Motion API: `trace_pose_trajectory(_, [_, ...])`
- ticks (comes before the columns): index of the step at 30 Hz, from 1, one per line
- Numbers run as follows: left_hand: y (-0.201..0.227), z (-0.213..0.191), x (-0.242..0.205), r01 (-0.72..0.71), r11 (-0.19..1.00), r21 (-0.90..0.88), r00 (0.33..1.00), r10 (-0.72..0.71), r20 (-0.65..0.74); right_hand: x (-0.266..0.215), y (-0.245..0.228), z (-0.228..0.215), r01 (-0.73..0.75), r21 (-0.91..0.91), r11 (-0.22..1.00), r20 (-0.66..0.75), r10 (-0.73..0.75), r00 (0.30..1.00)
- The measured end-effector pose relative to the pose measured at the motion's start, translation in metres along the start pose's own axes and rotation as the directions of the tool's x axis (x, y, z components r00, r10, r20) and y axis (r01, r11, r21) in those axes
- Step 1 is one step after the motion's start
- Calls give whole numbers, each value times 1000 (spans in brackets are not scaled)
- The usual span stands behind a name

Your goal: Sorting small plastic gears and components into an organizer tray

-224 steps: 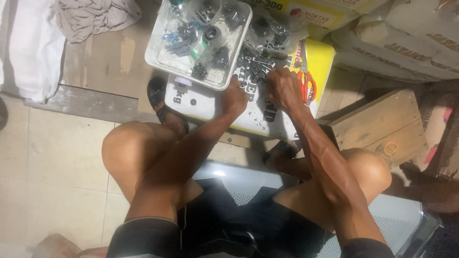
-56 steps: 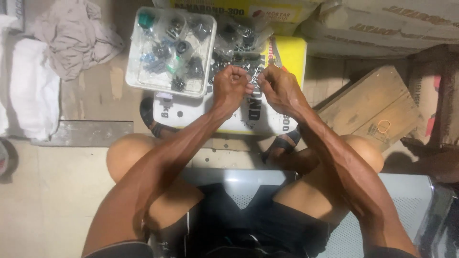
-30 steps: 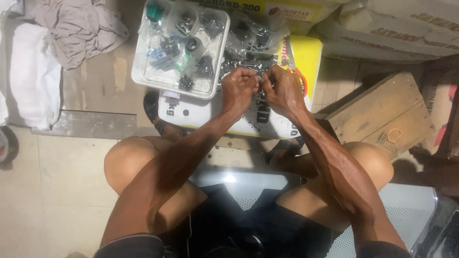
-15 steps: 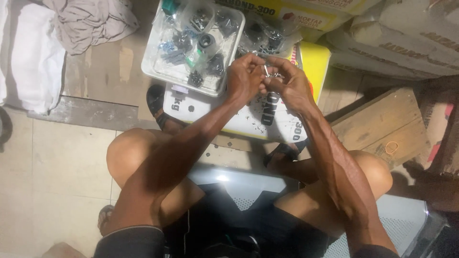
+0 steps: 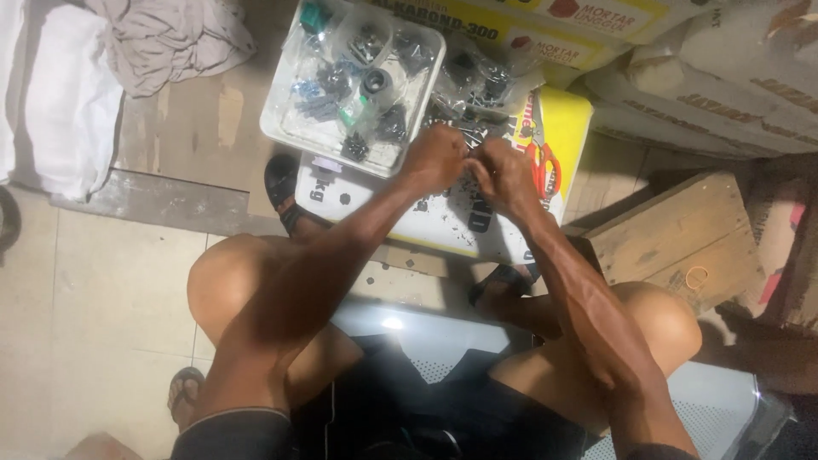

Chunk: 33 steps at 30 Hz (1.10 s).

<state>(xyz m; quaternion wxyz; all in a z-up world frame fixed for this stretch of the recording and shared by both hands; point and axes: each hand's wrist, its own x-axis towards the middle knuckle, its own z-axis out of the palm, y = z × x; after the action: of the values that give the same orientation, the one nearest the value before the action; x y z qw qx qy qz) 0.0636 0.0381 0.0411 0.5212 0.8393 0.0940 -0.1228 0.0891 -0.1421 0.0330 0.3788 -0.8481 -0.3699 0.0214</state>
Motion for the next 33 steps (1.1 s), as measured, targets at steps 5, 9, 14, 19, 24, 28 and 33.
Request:
trace_pose_trajectory(5, [58,-33,-21,94,988,124,995,-88,-49,-18,19,43,110,-385,916,90,-82,993])
trace_pose_trajectory(9, [42,-21,11,81,997,-9,977,-81,-197,-3,16,38,141,-488,862,72,-120,990])
trace_pose_trajectory(14, [48,-30,1,16,989,-146,976,-47,-214,1,65,28,14,-496,868,-14,-23,1000])
trace_pose_trajectory(19, [35,-23,18,-53,979,-196,933,-21,-358,16,20,8,-120,-498,859,-66,101,993])
trace_pose_trajectory(24, [32,-17,18,-28,982,-186,944,-35,-327,22,24,20,-219,-494,841,-45,227,973])
trace_pose_trajectory(28, [30,-15,18,25,992,-127,967,-56,-249,22,37,27,-252,-556,792,-51,271,961])
trace_pose_trajectory(33, [31,-18,-7,-70,984,164,992,86,-88,11,60,23,-234,-633,738,45,337,940])
